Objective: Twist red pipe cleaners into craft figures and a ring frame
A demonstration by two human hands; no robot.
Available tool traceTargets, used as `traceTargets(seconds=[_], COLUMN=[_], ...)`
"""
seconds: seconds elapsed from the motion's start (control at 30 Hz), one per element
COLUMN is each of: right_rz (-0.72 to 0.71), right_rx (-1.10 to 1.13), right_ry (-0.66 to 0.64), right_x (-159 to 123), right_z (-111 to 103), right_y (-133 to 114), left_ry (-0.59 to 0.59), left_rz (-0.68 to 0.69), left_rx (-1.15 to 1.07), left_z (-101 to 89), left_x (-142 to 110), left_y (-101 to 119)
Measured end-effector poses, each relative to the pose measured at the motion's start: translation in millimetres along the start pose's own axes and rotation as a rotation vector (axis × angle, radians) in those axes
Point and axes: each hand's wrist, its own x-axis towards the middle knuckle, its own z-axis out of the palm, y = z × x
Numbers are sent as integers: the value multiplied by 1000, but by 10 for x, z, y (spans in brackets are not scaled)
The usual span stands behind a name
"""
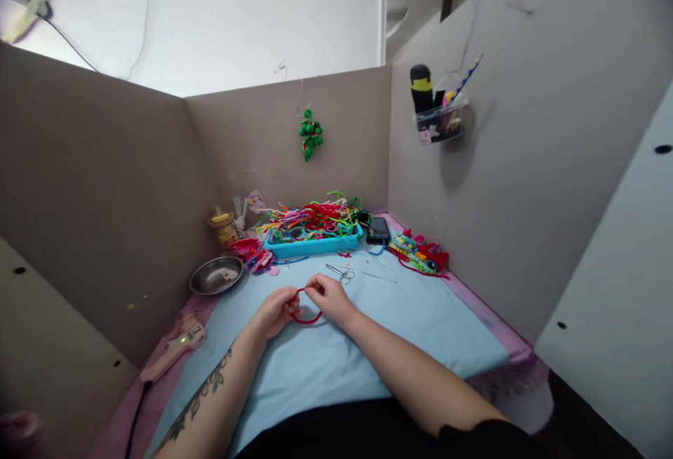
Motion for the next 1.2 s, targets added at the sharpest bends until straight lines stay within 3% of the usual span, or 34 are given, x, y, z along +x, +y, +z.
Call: traceTargets(seconds=[0.3, 0.6, 0.77, 1.07, 1.2], right_rz=[-7, 247, 262, 202, 192], right_rx=[57, 442, 458, 401, 342], right_ry=[-1, -59, -5, 92, 142], right_x=[-10, 60, 77, 101, 113], right_z=[-9, 23, 6, -29, -85], right_y=[-64, -9, 22, 50, 91], left_ry=[-54, 124, 152, 83, 52], left_rz=[-59, 154, 104, 33, 70], left_rx=[67, -238, -265, -129, -79], left_z=[32, -103, -121, -132, -63], left_x=[-21, 62, 58, 36, 14], left_y=[-12, 72, 86, 52, 84])
